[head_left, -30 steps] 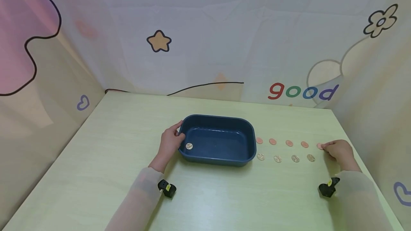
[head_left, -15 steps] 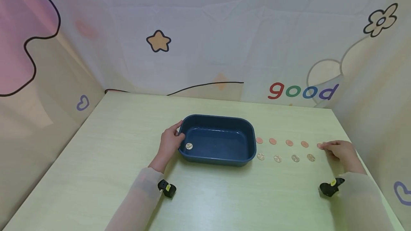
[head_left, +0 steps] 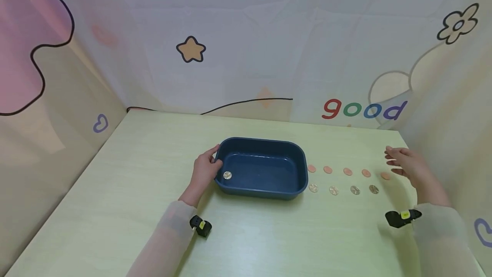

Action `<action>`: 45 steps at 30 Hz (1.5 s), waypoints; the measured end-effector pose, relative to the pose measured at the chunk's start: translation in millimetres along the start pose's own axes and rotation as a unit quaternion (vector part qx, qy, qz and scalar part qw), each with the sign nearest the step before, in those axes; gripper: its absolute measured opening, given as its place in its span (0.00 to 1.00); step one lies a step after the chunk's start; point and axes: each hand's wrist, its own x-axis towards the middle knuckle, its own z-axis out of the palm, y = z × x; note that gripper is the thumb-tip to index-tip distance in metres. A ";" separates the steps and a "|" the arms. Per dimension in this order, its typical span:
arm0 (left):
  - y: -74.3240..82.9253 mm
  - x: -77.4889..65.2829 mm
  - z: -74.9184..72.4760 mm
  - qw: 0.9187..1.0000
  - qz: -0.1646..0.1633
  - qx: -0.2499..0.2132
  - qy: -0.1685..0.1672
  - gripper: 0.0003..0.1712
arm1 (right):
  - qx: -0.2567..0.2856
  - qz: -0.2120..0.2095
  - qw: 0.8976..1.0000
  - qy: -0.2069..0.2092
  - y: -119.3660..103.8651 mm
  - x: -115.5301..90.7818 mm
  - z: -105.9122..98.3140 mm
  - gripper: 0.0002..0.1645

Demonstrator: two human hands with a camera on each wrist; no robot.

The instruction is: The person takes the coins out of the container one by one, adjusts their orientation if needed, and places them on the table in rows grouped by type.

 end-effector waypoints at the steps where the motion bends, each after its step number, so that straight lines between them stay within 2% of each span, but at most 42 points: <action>1: 0.1 0.0 -0.1 1.000 0.001 0.000 0.000 0.35 | 0.002 -0.014 1.000 0.000 -8.3 -0.3 0.2 0.34; 4: 0.6 0.0 -1.0 1.000 0.002 -0.002 0.001 0.35 | -0.012 -0.050 0.999 -0.007 -36.0 -2.8 5.1 0.26; 9: 0.5 0.7 -1.7 1.000 0.006 0.000 0.003 0.35 | -0.073 -0.106 0.991 -0.030 -85.6 -7.4 23.2 0.31; 12: 0.5 1.2 -1.3 1.000 0.003 0.001 0.002 0.35 | -0.101 -0.133 0.985 -0.051 -110.1 -6.6 37.0 0.29; 23: 1.0 0.0 -1.3 1.000 0.000 0.005 0.004 0.35 | -0.146 -0.199 0.958 -0.149 -170.0 7.5 97.9 0.20; 26: 1.9 -0.4 -1.6 1.000 0.004 0.005 0.004 0.35 | -0.162 -0.209 0.946 -0.188 -180.3 12.9 114.1 0.17; 28: 2.3 -0.4 -1.8 1.000 0.003 0.005 0.004 0.35 | -0.179 -0.214 0.935 -0.221 -186.8 17.6 124.4 0.17; 34: 2.5 -1.2 -2.2 1.000 0.000 0.006 0.004 0.35 | -0.220 -0.213 0.889 -0.341 -210.8 33.2 156.5 0.24; 37: 3.4 -1.1 -2.7 1.000 0.002 0.008 0.005 0.34 | -0.220 -0.205 0.872 -0.387 -220.9 41.1 177.0 0.25; 40: 3.8 -0.8 -2.5 1.000 0.001 0.011 0.004 0.34 | -0.216 -0.209 0.860 -0.412 -225.0 49.8 200.7 0.24; 45: 3.3 -0.3 -1.3 1.000 -0.005 0.015 0.003 0.34 | -0.215 -0.237 0.843 -0.432 -222.8 63.1 240.1 0.21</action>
